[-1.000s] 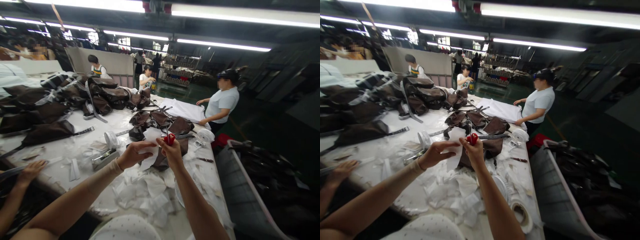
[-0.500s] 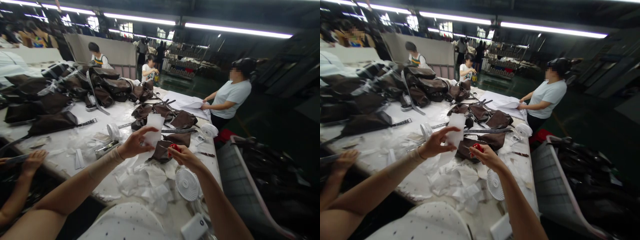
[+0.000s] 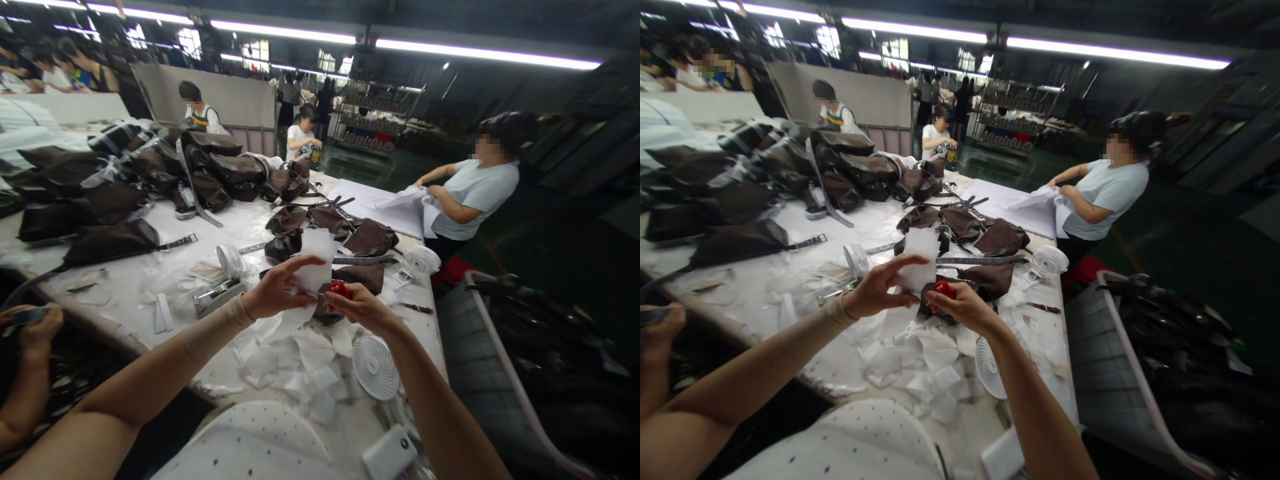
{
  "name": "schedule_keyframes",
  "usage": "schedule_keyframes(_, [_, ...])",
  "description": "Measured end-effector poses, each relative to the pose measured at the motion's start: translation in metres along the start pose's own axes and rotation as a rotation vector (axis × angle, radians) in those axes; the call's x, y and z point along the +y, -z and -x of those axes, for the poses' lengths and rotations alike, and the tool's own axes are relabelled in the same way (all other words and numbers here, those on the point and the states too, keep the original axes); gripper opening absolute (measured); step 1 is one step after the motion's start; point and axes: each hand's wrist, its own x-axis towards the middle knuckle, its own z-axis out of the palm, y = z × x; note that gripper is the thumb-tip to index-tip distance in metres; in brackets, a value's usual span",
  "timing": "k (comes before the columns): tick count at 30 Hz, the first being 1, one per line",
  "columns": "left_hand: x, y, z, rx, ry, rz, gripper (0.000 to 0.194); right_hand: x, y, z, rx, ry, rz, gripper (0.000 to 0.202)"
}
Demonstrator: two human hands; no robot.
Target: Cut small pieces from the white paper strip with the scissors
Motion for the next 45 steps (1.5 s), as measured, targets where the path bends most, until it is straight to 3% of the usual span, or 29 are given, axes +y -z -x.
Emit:
schedule_keyframes(13, [0.006, -0.007, -0.003, 0.000, -0.110, -0.062, 0.064, -0.006, -0.007, 0.003, 0.012, 0.022, 0.009, 0.044])
schedule_keyframes(24, [0.009, -0.008, 0.000, -0.012, -0.071, -0.010, 0.065, -0.010, -0.010, 0.008, -0.014, 0.054, -0.039, 0.038])
schedule_keyframes(29, [0.006, -0.005, 0.001, 0.011, -0.016, 0.024, 0.069, 0.005, -0.012, 0.014, 0.126, 0.016, -0.161, 0.037])
schedule_keyframes(34, [0.001, -0.009, -0.002, 0.110, 0.036, 0.039, 0.068, 0.028, -0.047, 0.004, 0.277, 0.101, -0.314, 0.035])
schedule_keyframes(37, [0.002, -0.007, -0.004, 0.105, 0.043, 0.016, 0.066, 0.040, -0.060, 0.002, 0.368, 0.143, -0.369, 0.038])
schedule_keyframes(40, [0.003, 0.000, -0.002, 0.088, 0.013, -0.015, 0.060, 0.039, -0.053, 0.005, 0.423, 0.197, -0.380, 0.040])
schedule_keyframes(45, [-0.004, -0.002, 0.003, 0.091, -0.164, -0.250, 0.049, 0.016, -0.025, -0.002, 0.541, 0.267, -0.372, 0.038])
